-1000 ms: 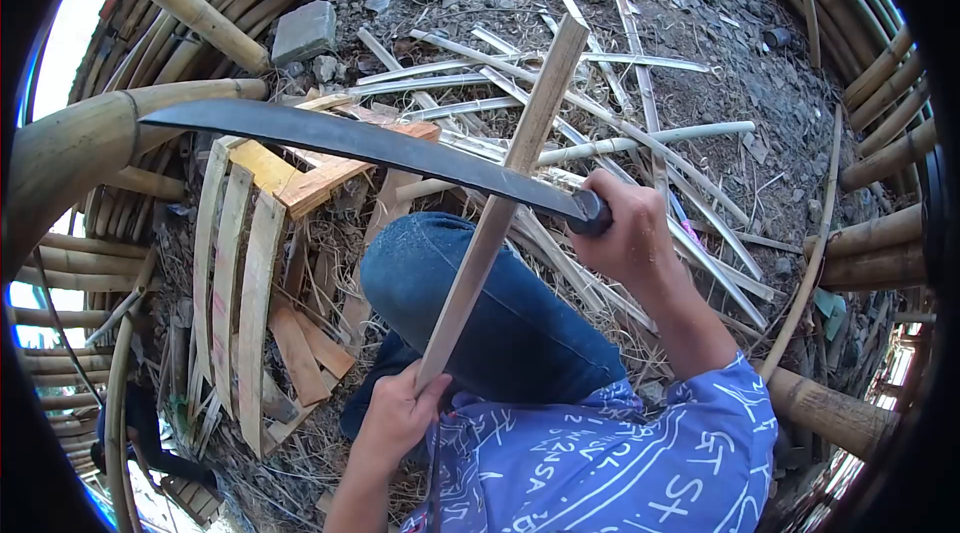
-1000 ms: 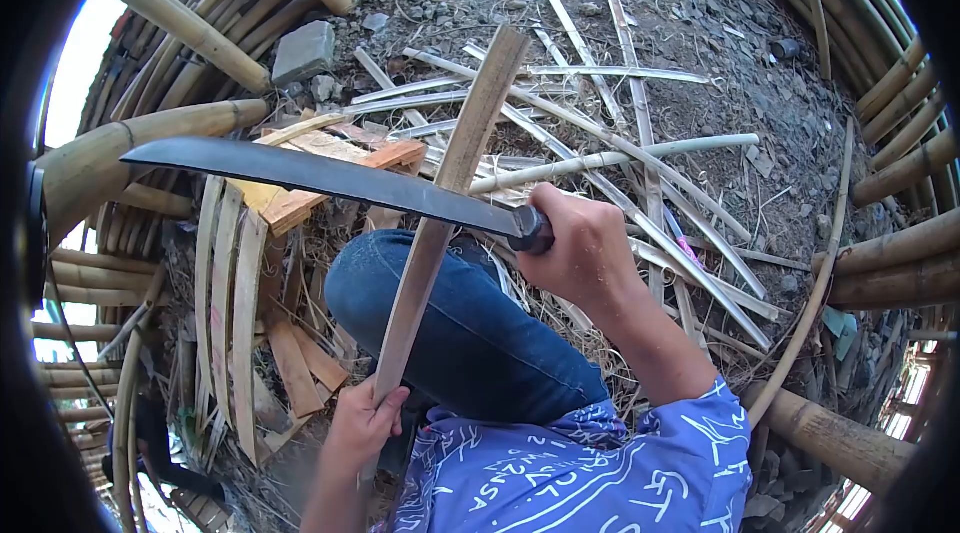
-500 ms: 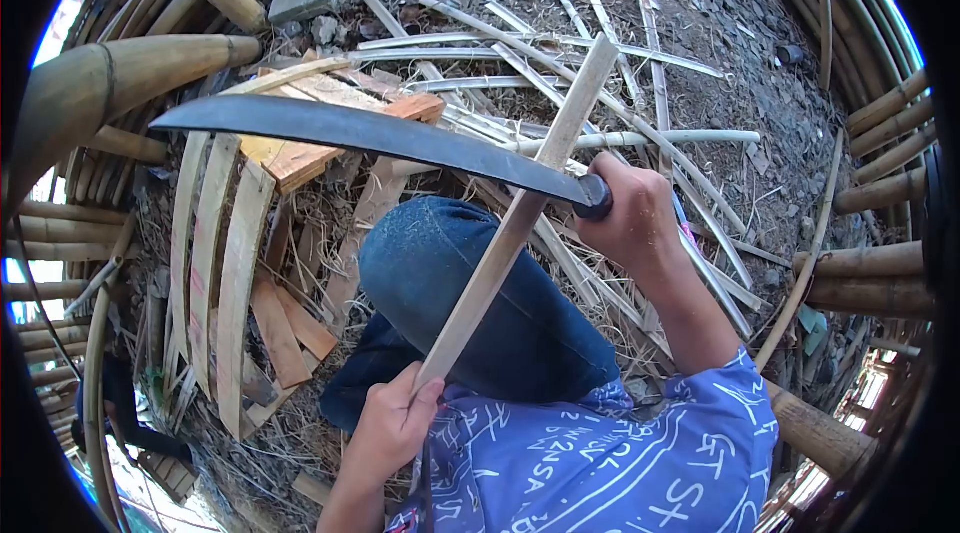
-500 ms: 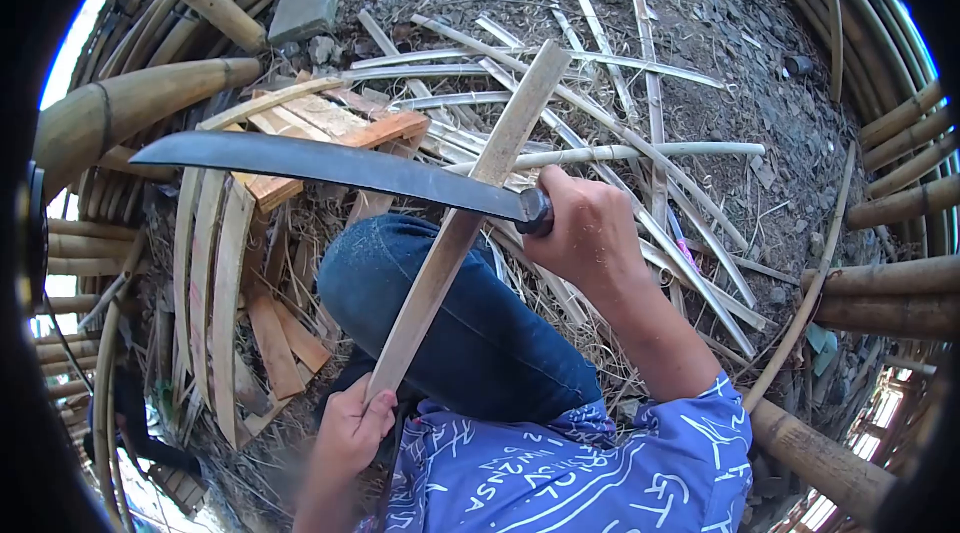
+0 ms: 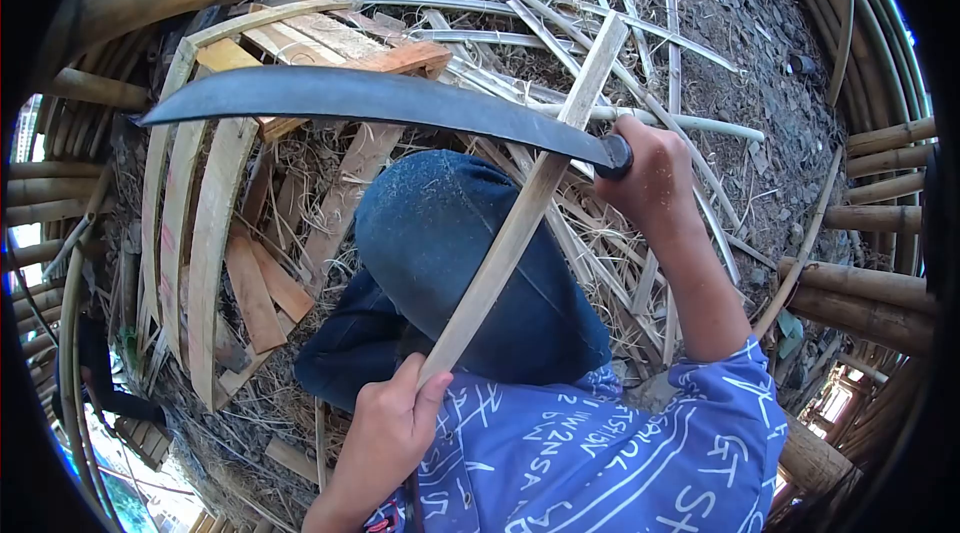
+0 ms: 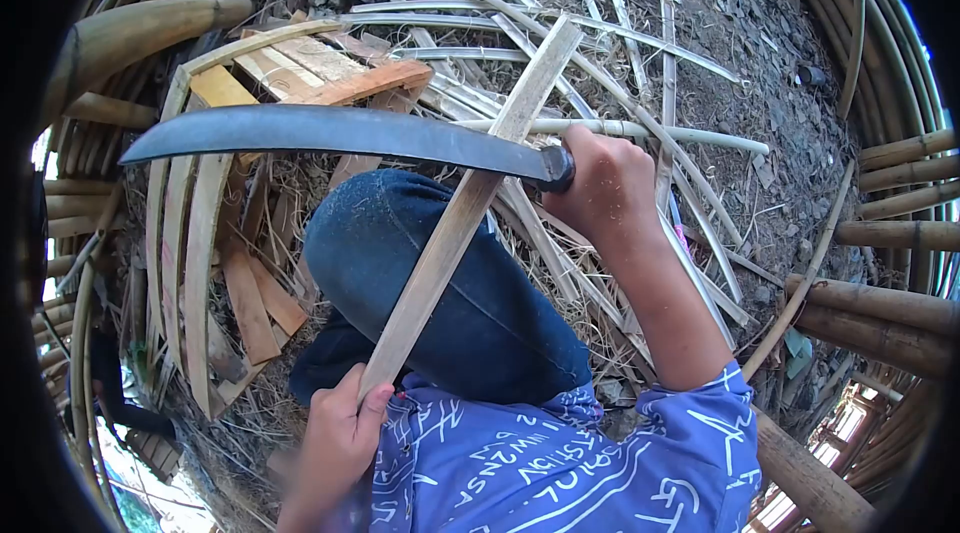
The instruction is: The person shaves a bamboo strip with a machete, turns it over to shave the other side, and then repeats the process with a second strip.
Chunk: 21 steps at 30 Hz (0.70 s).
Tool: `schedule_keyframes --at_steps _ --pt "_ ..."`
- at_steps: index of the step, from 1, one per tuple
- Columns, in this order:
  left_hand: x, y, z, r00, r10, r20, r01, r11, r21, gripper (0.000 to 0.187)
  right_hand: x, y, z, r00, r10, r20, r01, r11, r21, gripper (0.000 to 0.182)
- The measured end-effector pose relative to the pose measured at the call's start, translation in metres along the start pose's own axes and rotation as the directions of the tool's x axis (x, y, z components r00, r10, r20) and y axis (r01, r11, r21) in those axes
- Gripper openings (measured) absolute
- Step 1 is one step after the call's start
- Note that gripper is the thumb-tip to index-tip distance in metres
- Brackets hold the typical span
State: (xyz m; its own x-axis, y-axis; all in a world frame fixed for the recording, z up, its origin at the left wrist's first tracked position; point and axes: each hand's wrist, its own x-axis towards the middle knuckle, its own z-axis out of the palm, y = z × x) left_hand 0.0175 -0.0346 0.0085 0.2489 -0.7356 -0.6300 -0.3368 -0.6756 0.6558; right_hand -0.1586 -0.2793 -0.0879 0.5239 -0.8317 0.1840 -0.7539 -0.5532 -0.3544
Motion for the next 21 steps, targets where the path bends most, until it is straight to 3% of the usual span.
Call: schedule_keyframes --at_steps 5,8,15,17,21 --pt "0.0 -0.006 0.003 1.0 0.016 0.003 -0.016 0.999 -0.036 0.025 0.004 0.007 0.011 0.999 -0.003 -0.036 0.003 1.0 0.003 0.015" --pt "0.0 -0.001 0.004 1.0 -0.014 -0.008 0.013 0.997 -0.082 0.026 0.007 0.01 0.015 1.0 -0.001 -0.018 0.0 0.999 -0.055 0.029" --pt "-0.001 -0.008 0.006 1.0 -0.03 0.009 0.031 0.988 -0.15 0.026 0.012 0.022 0.013 0.999 -0.009 -0.052 0.004 0.996 -0.095 0.024" --pt "0.0 -0.012 0.006 0.997 -0.064 0.042 0.072 0.971 -0.229 0.026 0.014 0.022 0.011 0.995 -0.017 -0.094 0.008 0.995 -0.099 0.009" --pt "-0.003 -0.024 0.006 0.983 -0.134 0.123 0.169 0.923 -0.345 0.027 0.018 0.049 0.006 0.991 0.104 -0.089 -0.116 0.982 -0.148 0.016"
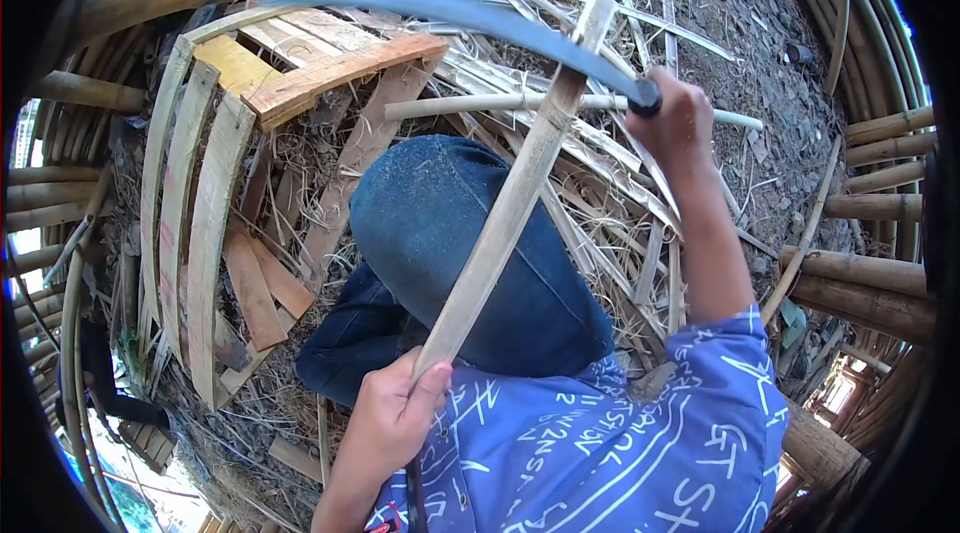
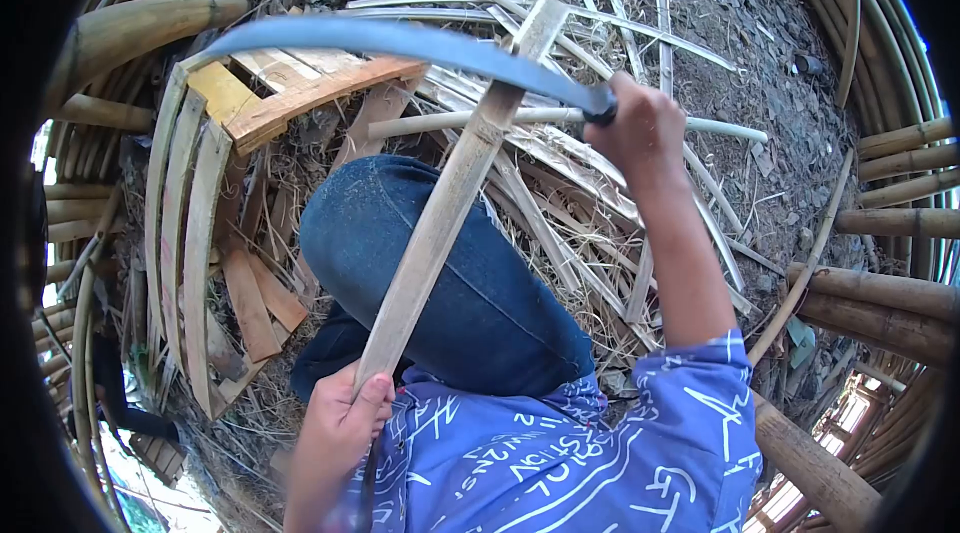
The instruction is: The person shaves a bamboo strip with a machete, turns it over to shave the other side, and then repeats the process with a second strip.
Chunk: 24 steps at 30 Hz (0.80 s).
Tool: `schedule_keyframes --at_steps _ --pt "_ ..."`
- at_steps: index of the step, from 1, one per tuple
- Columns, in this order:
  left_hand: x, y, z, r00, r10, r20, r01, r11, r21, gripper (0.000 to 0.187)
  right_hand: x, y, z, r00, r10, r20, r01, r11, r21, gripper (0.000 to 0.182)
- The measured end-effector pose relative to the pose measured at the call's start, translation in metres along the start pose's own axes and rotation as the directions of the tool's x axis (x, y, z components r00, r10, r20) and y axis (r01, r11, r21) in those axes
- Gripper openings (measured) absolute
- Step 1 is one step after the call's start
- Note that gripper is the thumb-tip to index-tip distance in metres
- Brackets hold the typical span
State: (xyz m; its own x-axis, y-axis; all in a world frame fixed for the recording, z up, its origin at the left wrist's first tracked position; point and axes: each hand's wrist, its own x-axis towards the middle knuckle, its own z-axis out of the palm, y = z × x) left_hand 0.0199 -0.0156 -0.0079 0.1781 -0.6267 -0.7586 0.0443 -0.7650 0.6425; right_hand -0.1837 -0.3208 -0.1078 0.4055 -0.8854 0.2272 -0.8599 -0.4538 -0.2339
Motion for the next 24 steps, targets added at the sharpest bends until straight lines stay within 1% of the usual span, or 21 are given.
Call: schedule_keyframes --at_steps 2,3,5,6,8,9,10,12,14,15,16,17,18,20,21,22,24 --pt "0.002 0.001 -0.001 0.997 -0.051 0.059 0.057 0.993 -0.099 0.027 0.008 0.009 0.0 0.998 0.07 -0.003 -0.07 0.992 -0.105 0.013" --pt "0.001 0.003 -0.002 0.997 -0.056 0.061 0.062 0.993 -0.101 0.027 0.01 0.011 0.001 0.997 0.071 0.002 -0.071 0.992 -0.106 0.013" --pt "0.003 0.008 -0.003 0.977 -0.153 0.148 0.185 0.955 -0.232 0.029 0.013 0.016 0.001 0.998 0.054 -0.026 -0.057 0.992 -0.117 0.014" --pt "0.003 0.008 -0.002 0.976 -0.157 0.153 0.189 0.955 -0.228 0.029 0.013 0.019 0.002 0.998 0.06 -0.023 -0.062 0.991 -0.119 0.014" --pt "0.004 0.01 -0.001 0.973 -0.15 0.178 0.193 0.948 -0.253 0.029 0.021 0.021 0.004 0.994 0.094 -0.059 -0.098 0.992 -0.085 0.007" --pt "0.003 0.009 -0.002 0.973 -0.152 0.175 0.194 0.948 -0.254 0.029 0.026 0.026 0.005 0.99 0.129 -0.051 -0.134 0.984 -0.113 0.009" --pt "0.003 0.009 -0.002 0.969 -0.161 0.186 0.208 0.94 -0.271 0.029 0.031 0.03 0.007 0.991 0.128 -0.048 -0.132 0.985 -0.11 0.009" --pt "0.002 0.006 -0.005 0.965 -0.171 0.199 0.225 0.93 -0.292 0.029 0.042 0.041 0.008 0.977 0.214 -0.004 -0.211 0.962 -0.172 0.015" --pt "-0.001 0.0 -0.011 0.96 -0.185 0.21 0.238 0.934 -0.265 0.029 0.062 0.064 0.005 0.922 0.384 0.047 -0.367 0.907 -0.206 0.023" --pt "-0.004 -0.004 -0.013 0.959 -0.188 0.213 0.24 0.936 -0.257 0.029 0.059 0.087 0.01 0.912 0.408 0.042 -0.384 0.887 -0.257 0.024" --pt "-0.003 -0.008 -0.014 0.948 -0.205 0.244 0.276 0.911 -0.308 0.029 0.063 0.107 0.02 0.91 0.415 0.024 -0.39 0.872 -0.297 0.025" --pt "-0.004 -0.012 -0.016 0.933 -0.232 0.275 0.324 0.875 -0.36 0.029 0.054 0.116 0.024 0.917 0.398 0.006 -0.388 0.898 -0.206 0.026" --pt "-0.002 -0.016 -0.016 0.935 -0.234 0.267 0.323 0.872 -0.367 0.029 0.038 0.117 0.028 0.923 0.384 -0.012 -0.383 0.916 -0.117 0.026" --pt "0.004 -0.02 -0.011 0.928 -0.174 0.331 0.297 0.88 -0.37 0.028 0.008 0.113 0.039 0.891 0.453 0.025 -0.453 0.891 0.022 0.025" --pt "0.007 -0.017 -0.013 0.903 -0.194 0.384 0.348 0.855 -0.386 0.029 -0.002 0.104 0.036 0.892 0.452 0.031 -0.452 0.892 0.016 0.025" --pt "0.011 -0.012 -0.013 0.899 -0.204 0.387 0.358 0.85 -0.385 0.029 -0.013 0.089 0.035 0.885 0.464 0.046 -0.466 0.879 0.102 0.023" --pt "0.014 -0.002 -0.016 0.892 -0.25 0.377 0.366 0.888 -0.277 0.028 -0.033 0.07 0.039 0.874 0.48 0.07 -0.478 0.828 0.294 0.021"
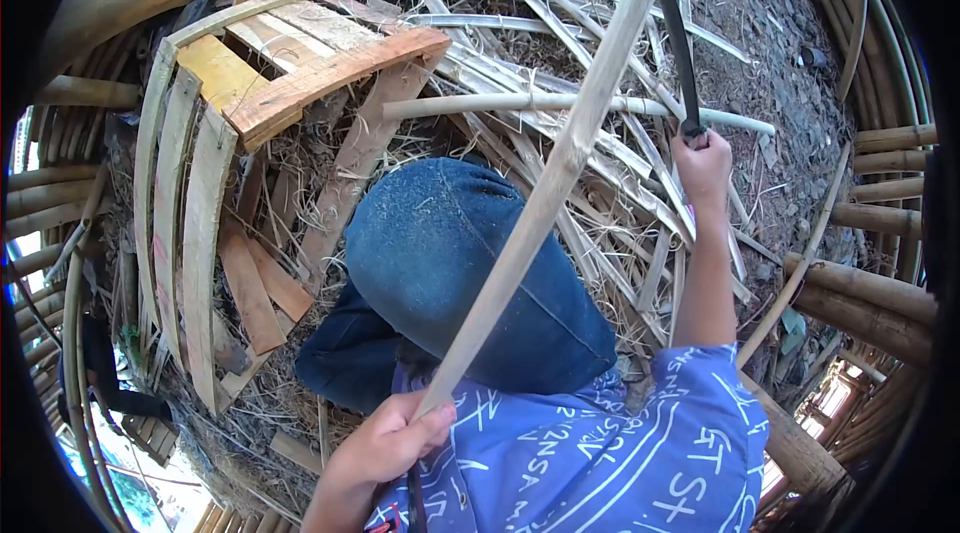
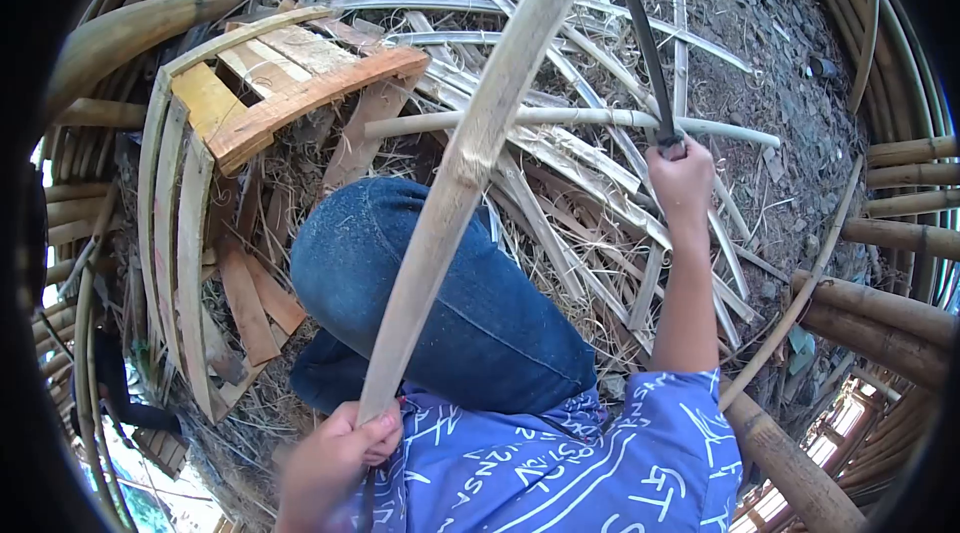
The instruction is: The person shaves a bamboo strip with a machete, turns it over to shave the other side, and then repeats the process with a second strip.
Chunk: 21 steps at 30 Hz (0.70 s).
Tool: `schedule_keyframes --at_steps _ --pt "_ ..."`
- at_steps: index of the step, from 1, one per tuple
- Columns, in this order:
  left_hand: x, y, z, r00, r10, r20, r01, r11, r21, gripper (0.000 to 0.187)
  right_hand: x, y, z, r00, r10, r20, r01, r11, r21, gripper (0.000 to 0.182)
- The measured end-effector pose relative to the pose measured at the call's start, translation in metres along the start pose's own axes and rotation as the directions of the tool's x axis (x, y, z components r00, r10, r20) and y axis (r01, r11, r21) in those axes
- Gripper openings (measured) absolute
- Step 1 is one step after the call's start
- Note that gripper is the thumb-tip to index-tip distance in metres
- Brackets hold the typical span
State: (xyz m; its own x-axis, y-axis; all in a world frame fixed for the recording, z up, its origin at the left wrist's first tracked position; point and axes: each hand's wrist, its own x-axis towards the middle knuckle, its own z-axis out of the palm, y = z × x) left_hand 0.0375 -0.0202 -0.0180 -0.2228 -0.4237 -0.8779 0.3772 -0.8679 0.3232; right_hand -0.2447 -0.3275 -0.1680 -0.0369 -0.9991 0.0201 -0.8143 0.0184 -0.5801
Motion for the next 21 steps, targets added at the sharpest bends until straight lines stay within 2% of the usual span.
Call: schedule_keyframes --at_steps 1,2,5,6,8,10,12,13,14,17,19,20,21 --pt "-0.005 0.007 0.007 0.993 0.055 -0.101 -0.046 0.996 0.082 0.027 -0.01 -0.004 0.002 1.0 0.027 0.009 -0.028 0.997 0.067 0.021" --pt "-0.004 0.013 0.007 0.993 0.056 -0.105 -0.048 0.996 0.081 0.027 -0.019 -0.011 0.003 0.999 0.048 0.019 -0.05 0.99 0.133 0.021" --pt "0.0 0.039 0.01 0.984 0.169 -0.057 -0.146 0.949 0.281 0.031 -0.035 -0.036 -0.004 0.992 0.096 0.081 -0.116 0.949 0.292 0.019" --pt "0.0 0.045 0.01 0.981 0.183 -0.066 -0.158 0.949 0.274 0.031 -0.04 -0.045 -0.01 0.992 0.073 0.106 -0.105 0.934 0.343 0.02" --pt "0.002 0.054 0.013 0.974 0.213 -0.077 -0.159 0.885 0.437 0.035 -0.054 -0.077 -0.026 0.978 0.029 0.205 -0.134 0.844 0.519 0.021" --pt "0.005 0.056 0.016 0.962 0.258 -0.084 -0.191 0.864 0.466 0.039 -0.067 -0.1 -0.033 0.942 -0.078 0.327 -0.185 0.692 0.698 0.032" --pt "0.004 0.06 0.019 0.964 0.258 -0.068 -0.173 0.8 0.575 0.041 -0.077 -0.115 -0.028 0.923 -0.224 0.312 -0.136 0.569 0.811 0.039" --pt "0.005 0.059 0.018 0.957 0.287 -0.05 -0.2 0.772 0.603 0.041 -0.078 -0.12 -0.024 0.904 -0.286 0.317 -0.119 0.545 0.83 0.044" --pt "0.003 0.059 0.019 0.954 0.294 -0.06 -0.201 0.776 0.598 0.041 -0.084 -0.133 -0.02 0.916 -0.283 0.284 -0.103 0.518 0.849 0.044" --pt "-0.001 0.061 0.024 0.956 0.286 -0.067 -0.192 0.781 0.594 0.041 -0.092 -0.164 -0.02 0.886 -0.317 0.337 -0.145 0.502 0.853 0.038" --pt "-0.002 0.065 0.03 0.951 0.299 -0.083 -0.189 0.771 0.608 0.041 -0.095 -0.174 -0.024 0.835 -0.271 0.479 -0.411 0.271 0.87 0.021" --pt "-0.002 0.065 0.032 0.947 0.309 -0.094 -0.186 0.759 0.623 0.041 -0.095 -0.176 -0.025 0.829 -0.284 0.483 -0.41 0.28 0.868 0.021" --pt "0.001 0.064 0.028 0.965 0.245 -0.089 -0.147 0.794 0.59 0.04 -0.094 -0.176 -0.025 0.825 -0.261 0.501 -0.473 0.166 0.865 0.017"
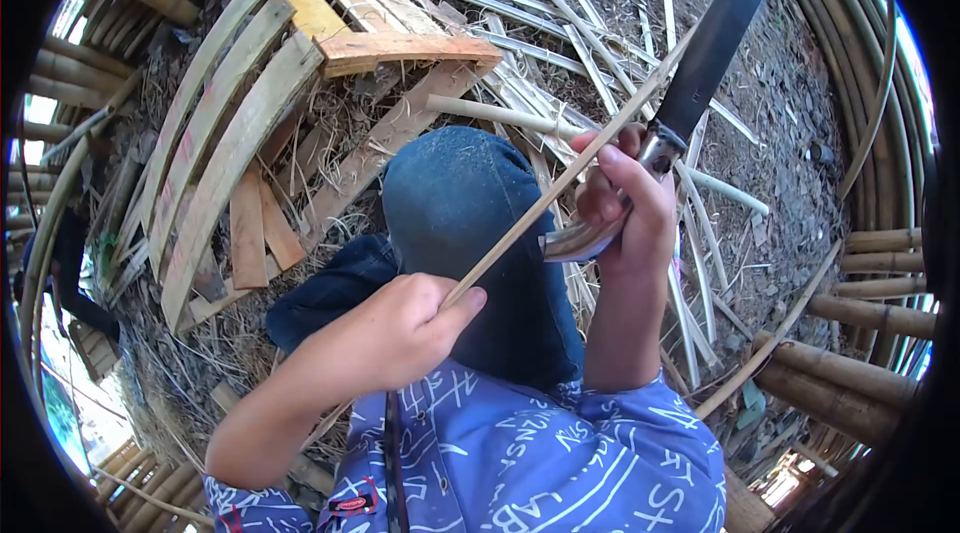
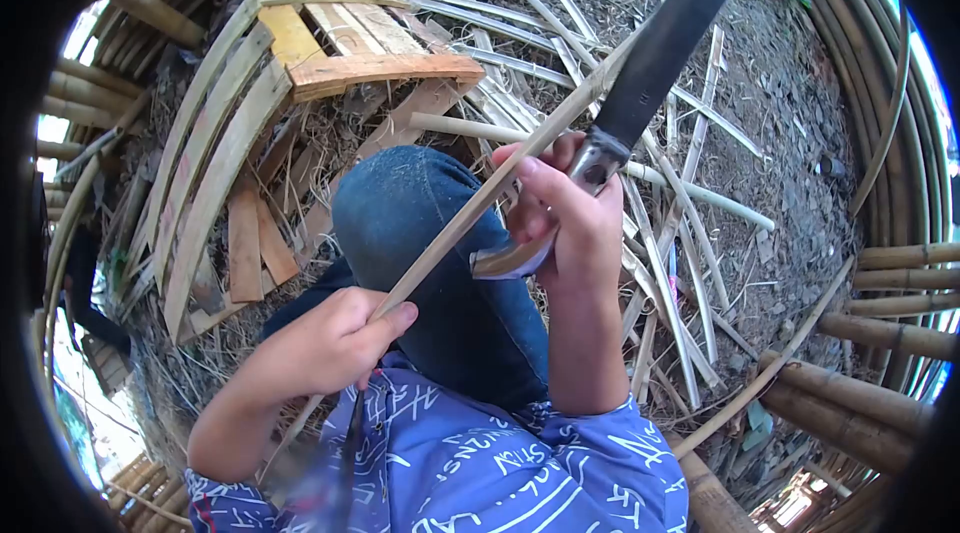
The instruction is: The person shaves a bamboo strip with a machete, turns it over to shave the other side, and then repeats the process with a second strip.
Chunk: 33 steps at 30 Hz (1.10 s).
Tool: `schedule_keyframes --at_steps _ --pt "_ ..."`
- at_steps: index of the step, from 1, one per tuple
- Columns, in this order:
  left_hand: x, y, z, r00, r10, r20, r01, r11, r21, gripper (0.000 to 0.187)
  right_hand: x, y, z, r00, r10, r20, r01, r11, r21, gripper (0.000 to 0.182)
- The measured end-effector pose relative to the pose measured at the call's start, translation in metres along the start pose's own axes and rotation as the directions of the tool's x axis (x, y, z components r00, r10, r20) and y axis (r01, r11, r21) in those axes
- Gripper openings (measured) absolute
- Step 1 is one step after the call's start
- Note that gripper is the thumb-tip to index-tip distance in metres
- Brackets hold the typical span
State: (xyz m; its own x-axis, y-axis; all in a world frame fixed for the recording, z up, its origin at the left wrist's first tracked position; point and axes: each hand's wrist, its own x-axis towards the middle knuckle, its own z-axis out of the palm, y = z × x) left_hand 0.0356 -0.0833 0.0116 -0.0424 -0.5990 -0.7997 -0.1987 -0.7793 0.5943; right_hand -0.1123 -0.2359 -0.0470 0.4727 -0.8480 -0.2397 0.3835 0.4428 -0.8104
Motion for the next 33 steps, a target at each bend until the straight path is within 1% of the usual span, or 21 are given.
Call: schedule_keyframes --at_steps 1,3,4,5,6,7,8,9,11,13,14,15,17,19,21,23,25,27,28,30,33 --pt "-0.002 -0.002 -0.001 1.0 0.004 -0.005 -0.004 1.0 -0.021 0.04 0.001 0.0 0.0 0.999 0.028 -0.018 -0.025 0.992 0.126 0.014" --pt "-0.008 -0.006 -0.003 0.994 0.109 0.024 -0.111 0.989 0.099 0.041 0.004 0.008 -0.015 0.99 0.071 -0.124 -0.058 0.993 0.101 0.017" --pt "-0.011 -0.013 -0.005 0.993 0.099 0.062 -0.105 0.989 0.107 0.052 0.007 0.011 -0.027 0.994 0.056 -0.094 -0.042 0.989 0.141 0.018" --pt "-0.013 -0.029 -0.003 0.994 0.09 0.055 -0.095 0.992 0.08 0.052 0.009 0.013 -0.037 0.996 0.047 -0.072 -0.033 0.982 0.184 0.018" --pt "-0.015 -0.051 0.002 0.959 0.28 -0.039 -0.272 0.952 0.143 0.055 0.01 0.013 -0.041 0.983 -0.003 -0.185 0.038 0.982 0.186 0.015" --pt "-0.019 -0.067 0.004 0.879 0.463 -0.114 -0.43 0.873 0.229 0.058 0.009 0.01 -0.042 0.984 -0.025 -0.177 0.058 0.981 0.186 0.013" --pt "-0.029 -0.076 0.002 0.935 0.344 -0.091 -0.311 0.915 0.256 0.061 0.01 0.006 -0.046 0.986 -0.003 -0.164 0.042 0.97 0.238 0.013" --pt "-0.037 -0.091 0.001 0.938 0.338 -0.082 -0.309 0.918 0.248 0.061 0.011 0.003 -0.05 0.988 0.014 -0.156 0.032 0.957 0.288 0.012" --pt "-0.05 -0.123 0.001 0.982 0.18 0.066 -0.187 0.972 0.143 0.053 0.015 0.001 -0.056 0.988 0.032 -0.149 0.025 0.93 0.366 0.01" --pt "-0.062 -0.141 0.001 0.987 0.036 0.158 -0.031 0.999 -0.035 0.038 0.018 -0.001 -0.055 0.976 -0.018 -0.218 0.087 0.946 0.314 0.012" --pt "-0.073 -0.137 0.01 0.988 -0.131 0.081 0.151 0.929 -0.337 0.022 0.019 -0.002 -0.054 0.975 -0.025 -0.22 0.096 0.944 0.317 0.012" --pt "-0.075 -0.138 0.013 0.989 -0.129 0.077 0.147 0.932 -0.331 0.022 0.02 -0.004 -0.052 0.973 -0.043 -0.225 0.108 0.952 0.286 0.013" --pt "-0.079 -0.142 0.018 0.996 -0.034 -0.087 0.008 0.959 -0.282 0.018 0.02 -0.006 -0.049 0.974 -0.062 -0.217 0.119 0.958 0.262 0.014" --pt "-0.079 -0.114 0.018 0.988 -0.023 -0.152 -0.009 0.979 -0.203 0.02 0.019 -0.009 -0.049 0.943 -0.207 -0.26 0.212 0.977 -0.01 0.017" --pt "-0.077 -0.078 0.018 0.966 -0.002 -0.259 -0.016 0.998 -0.066 0.024 0.009 -0.014 -0.041 0.896 -0.337 -0.289 0.275 0.932 -0.236 0.019" --pt "-0.069 -0.058 0.019 0.949 0.054 -0.31 -0.069 0.997 -0.038 0.024 -0.008 -0.015 -0.044 0.899 -0.367 -0.239 0.268 0.892 -0.364 0.02" --pt "-0.059 -0.038 0.017 0.915 0.106 -0.389 -0.068 0.992 0.109 0.023 -0.024 -0.018 -0.043 0.913 -0.394 -0.108 0.301 0.827 -0.475 0.019" --pt "-0.049 -0.024 0.014 0.896 0.199 -0.397 -0.13 0.972 0.195 0.026 -0.039 -0.015 -0.042 0.936 -0.352 0.009 0.3 0.785 -0.542 0.016" --pt "-0.042 -0.017 0.011 0.897 0.235 -0.375 -0.139 0.954 0.267 0.028 -0.043 -0.014 -0.039 0.932 -0.363 0.003 0.307 0.783 -0.541 0.016" --pt "-0.03 -0.001 0.006 0.908 0.249 -0.336 -0.125 0.928 0.352 0.032 -0.051 -0.012 -0.033 0.946 -0.268 0.182 0.297 0.499 -0.814 0.017" --pt "-0.011 0.005 0.002 0.892 0.264 -0.368 -0.102 0.909 0.404 0.037 -0.051 0.002 -0.022 0.927 -0.21 0.311 0.369 0.363 -0.855 0.015"
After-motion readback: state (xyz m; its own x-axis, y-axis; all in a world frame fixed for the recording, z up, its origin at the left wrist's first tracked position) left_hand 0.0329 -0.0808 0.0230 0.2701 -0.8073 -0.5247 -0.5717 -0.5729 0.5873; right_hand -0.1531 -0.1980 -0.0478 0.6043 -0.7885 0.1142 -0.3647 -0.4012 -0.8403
